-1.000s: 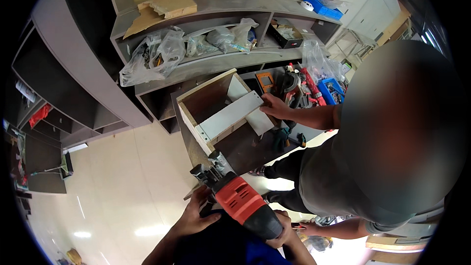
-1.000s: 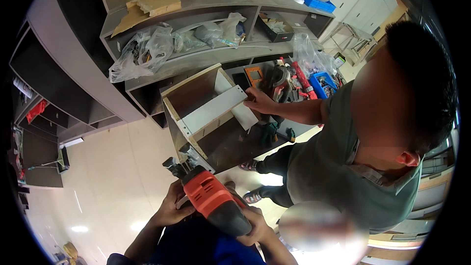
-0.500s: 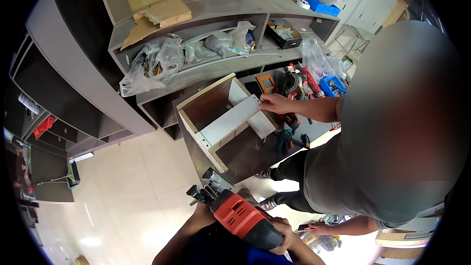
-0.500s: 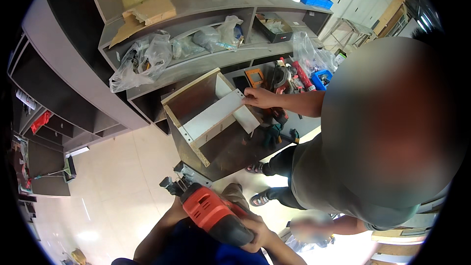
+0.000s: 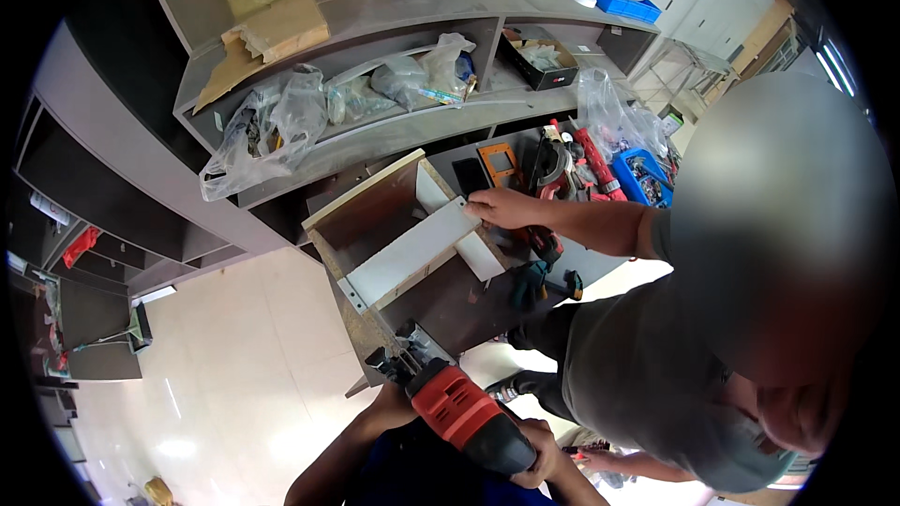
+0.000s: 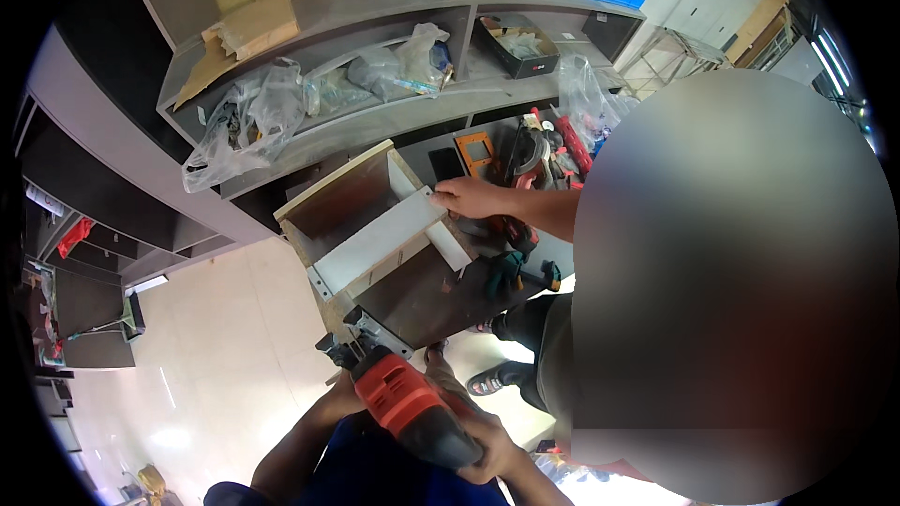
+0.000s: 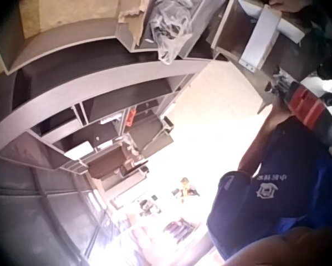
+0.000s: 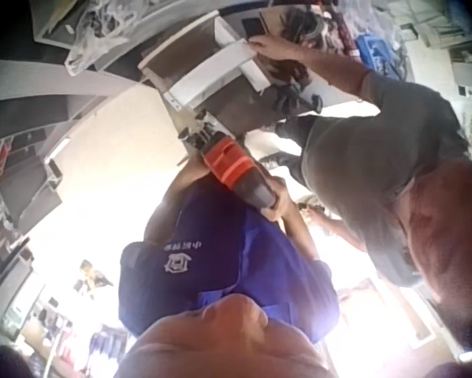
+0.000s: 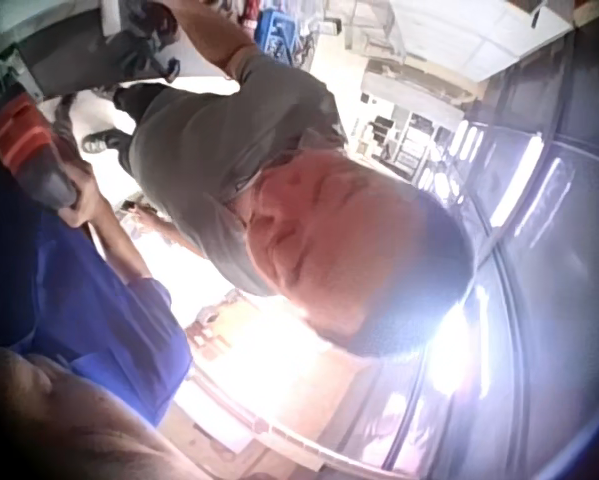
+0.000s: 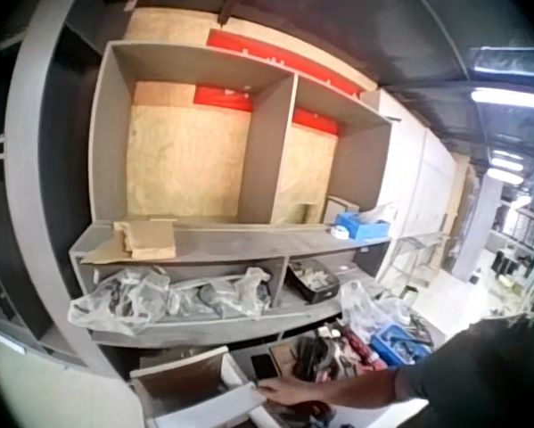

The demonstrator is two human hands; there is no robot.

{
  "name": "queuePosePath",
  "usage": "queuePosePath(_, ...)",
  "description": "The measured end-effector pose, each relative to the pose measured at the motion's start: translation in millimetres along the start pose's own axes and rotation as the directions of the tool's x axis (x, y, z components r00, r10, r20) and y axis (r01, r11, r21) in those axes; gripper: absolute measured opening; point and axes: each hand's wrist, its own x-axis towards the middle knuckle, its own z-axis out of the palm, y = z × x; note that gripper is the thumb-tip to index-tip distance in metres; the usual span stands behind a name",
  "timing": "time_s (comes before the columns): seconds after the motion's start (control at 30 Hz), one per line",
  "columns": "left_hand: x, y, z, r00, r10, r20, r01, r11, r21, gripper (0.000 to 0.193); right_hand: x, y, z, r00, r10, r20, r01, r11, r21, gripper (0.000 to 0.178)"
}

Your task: The person measures and marks a wooden cabinet frame using a digital caliper and a pencil, then uses a cordless drill to fasten a metal bracket to the frame. A second person assists by holding the bracket in place during drilling.

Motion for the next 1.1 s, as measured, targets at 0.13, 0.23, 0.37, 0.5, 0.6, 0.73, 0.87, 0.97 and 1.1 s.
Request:
queuePosePath(0.13,36.3,-4.7,3.0,0.993,0.102,-0.052,-0.106,0.991,-0.080,0.049,48.5,-15.5,-39.0,0.999,-0.034,0.041,0.036,0.998,-0.050,0.071)
queuePosePath(0.23,58.0,-1.0,6.8,0.988,0.114,-0.108,-0.119,0.992,-0.041,0.049,73.0,-25.0,-63.5,0.999,-0.003,0.044,0.004,1.000,-0.013,0.065)
queuePosePath(0.37,78.5,-6.0,4.4,0.998,-0.028,-0.061,0.030,0.999,0.042,0.056,86.1,-9.0,-91.9,0.976,0.134,0.170,-0.134,0.991,-0.014,0.056)
queuePosePath(0.5,87.0,-41.8,1.6,0.987,-0.139,-0.082,0.107,0.943,-0.314,0.069,48.5,62.8,-93.4,0.964,0.238,0.118,-0.220,0.964,-0.147,0.060)
queuePosePath(0.6,101.4,9.2,-3.1,0.988,0.121,-0.100,-0.139,0.968,-0.208,0.086,13.3,130.0,-72.1,0.924,0.381,-0.027,-0.374,0.917,0.138,0.062)
queuePosePath(0.73,93.0,-13.6,6.0,0.980,0.069,-0.187,-0.070,0.998,0.002,0.088,18.6,120.4,-73.6,0.992,0.123,-0.028,-0.124,0.991,-0.058,0.062)
queuePosePath(0.87,96.3,-27.4,27.6,0.966,0.045,-0.253,-0.045,0.999,0.005,0.091,19.6,147.7,-86.7,0.956,0.293,-0.008,-0.293,0.956,-0.034,0.057)
queuePosePath(0.97,100.2,-80.7,48.9,0.926,0.022,-0.376,-0.007,0.999,0.040,0.096,20.0,182.2,-96.4,0.954,0.299,-0.006,-0.290,0.922,-0.256,0.054)
queuePosePath(1.1,100.1,-131.9,74.0,0.864,-0.001,-0.503,0.002,1.000,0.002,0.093,45.0,197.2,-95.3,0.876,0.404,-0.262,-0.360,0.911,0.201,0.058)
